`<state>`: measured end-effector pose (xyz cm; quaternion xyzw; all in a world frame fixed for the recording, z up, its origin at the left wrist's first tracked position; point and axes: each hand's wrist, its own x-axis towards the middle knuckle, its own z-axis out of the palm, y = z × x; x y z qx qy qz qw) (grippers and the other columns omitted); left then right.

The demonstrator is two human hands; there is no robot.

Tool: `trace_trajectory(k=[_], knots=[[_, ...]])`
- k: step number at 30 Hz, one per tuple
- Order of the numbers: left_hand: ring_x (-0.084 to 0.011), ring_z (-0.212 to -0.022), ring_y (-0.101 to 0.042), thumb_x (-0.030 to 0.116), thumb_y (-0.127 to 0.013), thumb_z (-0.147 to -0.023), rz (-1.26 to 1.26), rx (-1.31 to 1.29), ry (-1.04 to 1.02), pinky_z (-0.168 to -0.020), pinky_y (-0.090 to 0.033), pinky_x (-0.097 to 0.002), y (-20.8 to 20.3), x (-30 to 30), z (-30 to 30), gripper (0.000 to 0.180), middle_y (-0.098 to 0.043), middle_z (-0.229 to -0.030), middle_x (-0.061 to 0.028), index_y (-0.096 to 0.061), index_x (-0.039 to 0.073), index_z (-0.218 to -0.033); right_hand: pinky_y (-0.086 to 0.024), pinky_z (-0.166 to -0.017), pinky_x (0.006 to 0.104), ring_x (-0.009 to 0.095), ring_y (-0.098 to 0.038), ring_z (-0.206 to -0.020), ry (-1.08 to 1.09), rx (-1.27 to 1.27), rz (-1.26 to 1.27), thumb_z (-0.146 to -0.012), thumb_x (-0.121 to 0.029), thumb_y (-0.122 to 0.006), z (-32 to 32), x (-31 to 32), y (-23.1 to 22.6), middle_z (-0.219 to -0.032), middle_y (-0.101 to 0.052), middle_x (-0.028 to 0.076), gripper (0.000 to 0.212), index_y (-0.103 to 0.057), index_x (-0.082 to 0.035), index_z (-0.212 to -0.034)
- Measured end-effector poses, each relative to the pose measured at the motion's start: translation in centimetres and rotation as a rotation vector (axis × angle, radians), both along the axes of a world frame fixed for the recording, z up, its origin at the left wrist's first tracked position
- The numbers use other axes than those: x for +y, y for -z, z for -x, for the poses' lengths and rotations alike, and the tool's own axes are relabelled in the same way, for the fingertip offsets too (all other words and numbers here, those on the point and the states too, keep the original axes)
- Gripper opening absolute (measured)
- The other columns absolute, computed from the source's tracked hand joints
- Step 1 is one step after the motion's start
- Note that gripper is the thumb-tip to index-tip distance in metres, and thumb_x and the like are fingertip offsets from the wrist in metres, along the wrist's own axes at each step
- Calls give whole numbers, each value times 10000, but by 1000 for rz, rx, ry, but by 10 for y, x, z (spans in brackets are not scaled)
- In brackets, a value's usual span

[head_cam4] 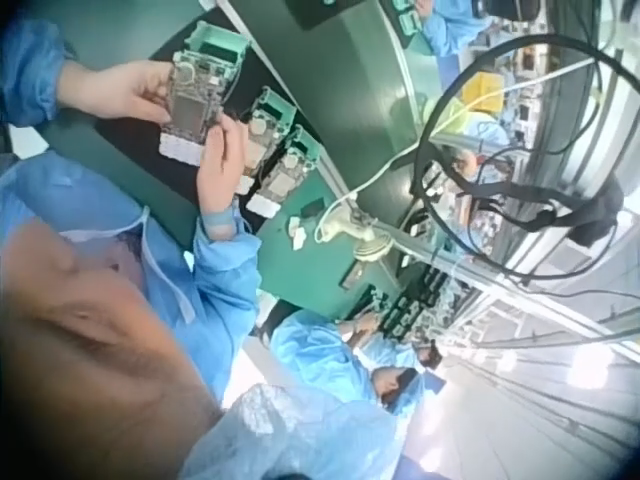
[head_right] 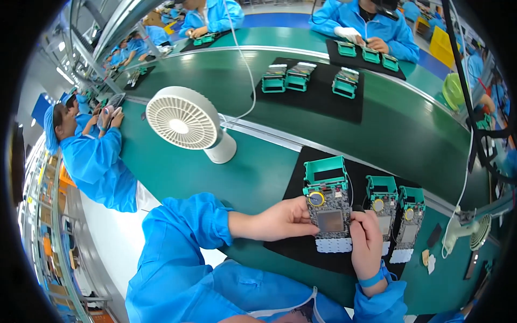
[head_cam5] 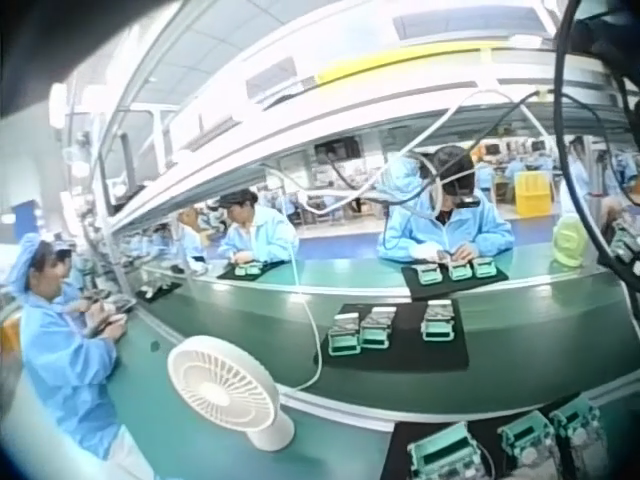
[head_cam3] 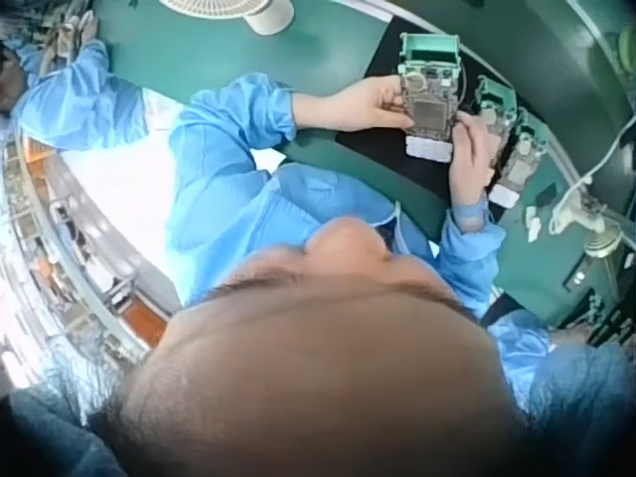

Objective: The person assembles electronic components onto circuit boards and into device housings, connecting them with ribbon cables using a precision tool.

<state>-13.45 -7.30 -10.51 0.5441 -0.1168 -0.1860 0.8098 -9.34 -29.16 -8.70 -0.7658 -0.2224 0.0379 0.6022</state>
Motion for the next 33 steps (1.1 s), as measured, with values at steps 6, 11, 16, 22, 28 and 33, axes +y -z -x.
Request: trace_trajectory(k=[6,11,16,22,28,33], knots=[[-170,-1142,-580,-37,-557,-911,-79,-99,-112,-984,-486,-333,-9,5,3,443,-613,-1211,-140,-370,-3,-1311,-383,-869,265,155,-496,-931,-16,242,-140,-954,-114,-500,3,6,0,-996,-536,67,189,-590,31,-1036],[-225,-1012,-664,54,-618,-900,-441,-171,-73,-894,-531,-343,-37,10,4,378,-682,-1062,-151,-445,-21,-1227,-409,-808,265,156,-516,-906,-52,160,-133,-916,-99,-581,4,3,-13,-981,-552,71,139,-604,14,-993],[-330,-669,-638,271,-661,-871,-1090,-504,43,-590,-498,-439,-73,25,21,221,-650,-724,-113,-625,58,-824,-439,-719,318,244,-555,-848,-53,-248,212,-807,-65,-695,2,-6,-34,-926,-565,121,96,-652,-17,-878],[-316,-1142,-538,220,-719,-814,-1037,-1155,-225,-900,-467,-416,-86,19,25,269,-586,-1145,-118,-649,81,-1033,-411,-773,403,279,-546,-863,-385,-627,375,-742,-98,-703,4,0,-27,-907,-576,71,157,-658,-89,-892],[-260,-990,-617,129,-713,-813,-942,-1035,-87,-847,-475,-377,-47,19,3,207,-651,-1022,-74,-661,76,-1006,-405,-818,421,280,-532,-918,-332,-756,398,-736,-122,-720,-5,-6,-16,-955,-573,73,216,-661,-97,-942],[-267,-965,-623,108,-737,-786,-887,-1000,-199,-814,-479,-385,-36,16,-2,187,-646,-1034,-72,-673,86,-961,-409,-793,418,264,-509,-917,-91,-904,469,-689,-98,-746,2,0,-9,-970,-562,46,332,-670,-122,-1011]])
